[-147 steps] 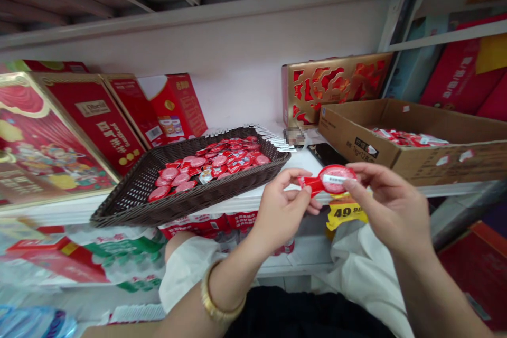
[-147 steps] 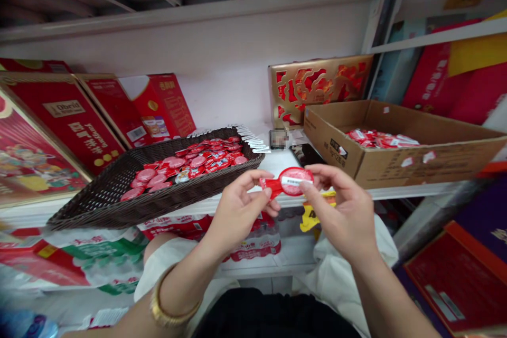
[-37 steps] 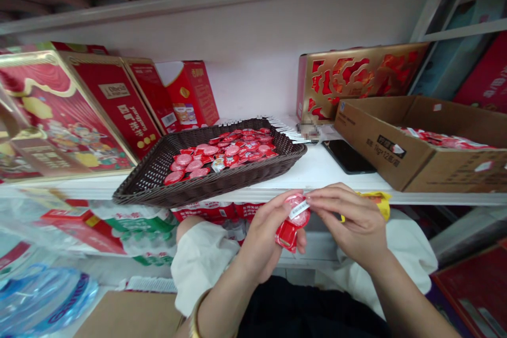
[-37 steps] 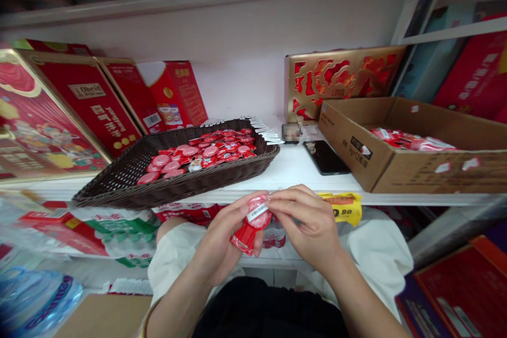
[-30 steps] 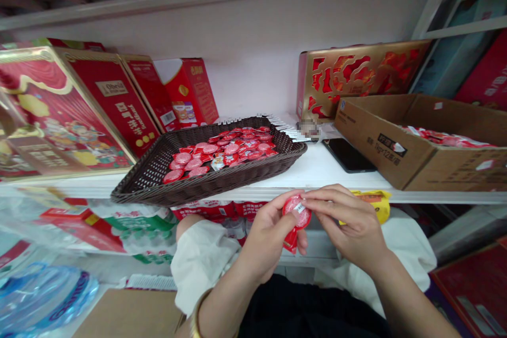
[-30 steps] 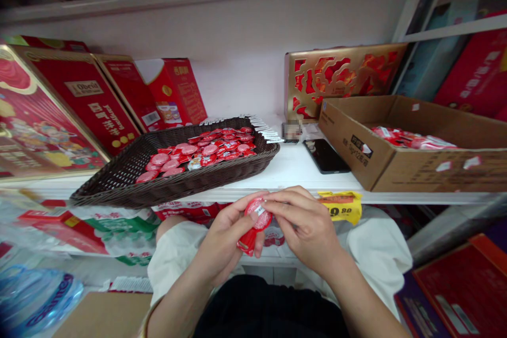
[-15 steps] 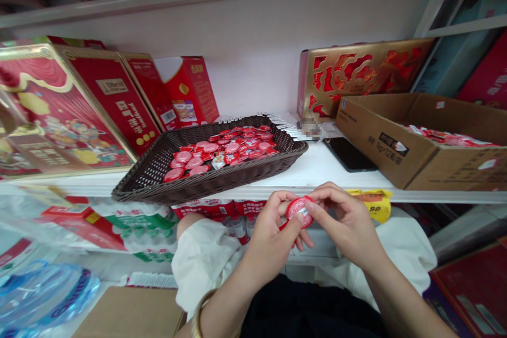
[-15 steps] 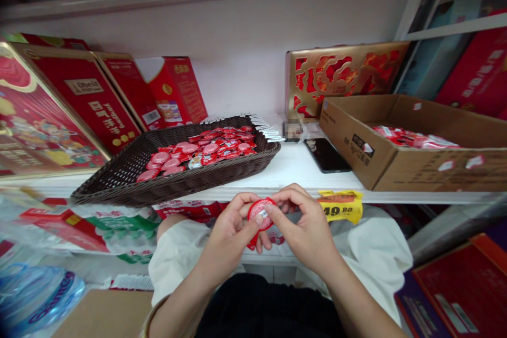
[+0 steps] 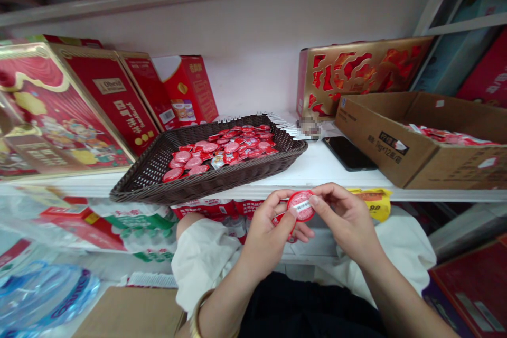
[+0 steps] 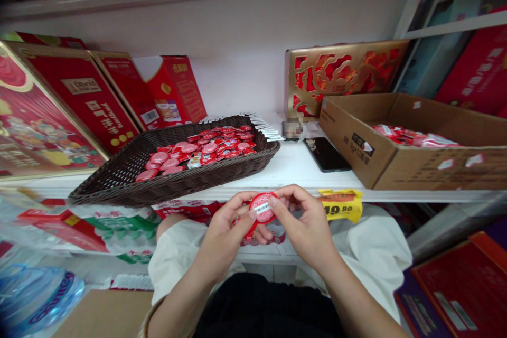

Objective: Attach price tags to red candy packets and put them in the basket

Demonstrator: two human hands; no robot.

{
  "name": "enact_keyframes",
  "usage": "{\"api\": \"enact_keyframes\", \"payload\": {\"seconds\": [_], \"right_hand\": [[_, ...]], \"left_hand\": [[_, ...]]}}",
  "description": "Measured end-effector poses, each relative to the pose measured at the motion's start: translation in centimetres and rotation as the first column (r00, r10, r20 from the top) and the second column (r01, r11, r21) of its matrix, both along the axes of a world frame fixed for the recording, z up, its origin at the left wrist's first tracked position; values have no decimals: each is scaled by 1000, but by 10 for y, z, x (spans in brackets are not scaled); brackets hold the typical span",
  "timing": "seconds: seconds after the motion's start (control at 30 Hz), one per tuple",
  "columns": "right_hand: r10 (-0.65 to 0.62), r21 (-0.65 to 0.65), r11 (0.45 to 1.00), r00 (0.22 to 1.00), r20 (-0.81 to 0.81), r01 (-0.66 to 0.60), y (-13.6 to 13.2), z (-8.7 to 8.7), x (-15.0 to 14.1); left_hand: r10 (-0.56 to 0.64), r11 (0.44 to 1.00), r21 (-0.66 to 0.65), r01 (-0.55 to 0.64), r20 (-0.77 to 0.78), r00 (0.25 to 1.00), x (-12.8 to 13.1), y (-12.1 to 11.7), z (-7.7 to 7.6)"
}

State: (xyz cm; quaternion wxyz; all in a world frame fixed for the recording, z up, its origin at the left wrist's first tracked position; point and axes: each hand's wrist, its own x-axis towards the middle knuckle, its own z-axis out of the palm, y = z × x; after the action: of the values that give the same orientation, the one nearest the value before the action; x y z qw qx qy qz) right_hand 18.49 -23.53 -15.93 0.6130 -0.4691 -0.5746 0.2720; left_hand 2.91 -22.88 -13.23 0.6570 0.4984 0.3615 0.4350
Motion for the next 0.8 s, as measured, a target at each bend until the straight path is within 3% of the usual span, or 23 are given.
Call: {"api": "enact_keyframes", "payload": {"seconds": [0.47,0.67,0.8], "right_hand": [[-23,-15,1000,999,-25,23,0,2,1],[-135,4,991,983,-122,137,0,4,15],[-235,43,969,963,-130,242,-4,11,35]], "left_hand": [[-15,1000,18,15,3,1000,2,1,-2],[-2,1000,-3,2,-21,1000,4,6,-8],[-15,999,37,16,-28,999,16,10,-1]]}}
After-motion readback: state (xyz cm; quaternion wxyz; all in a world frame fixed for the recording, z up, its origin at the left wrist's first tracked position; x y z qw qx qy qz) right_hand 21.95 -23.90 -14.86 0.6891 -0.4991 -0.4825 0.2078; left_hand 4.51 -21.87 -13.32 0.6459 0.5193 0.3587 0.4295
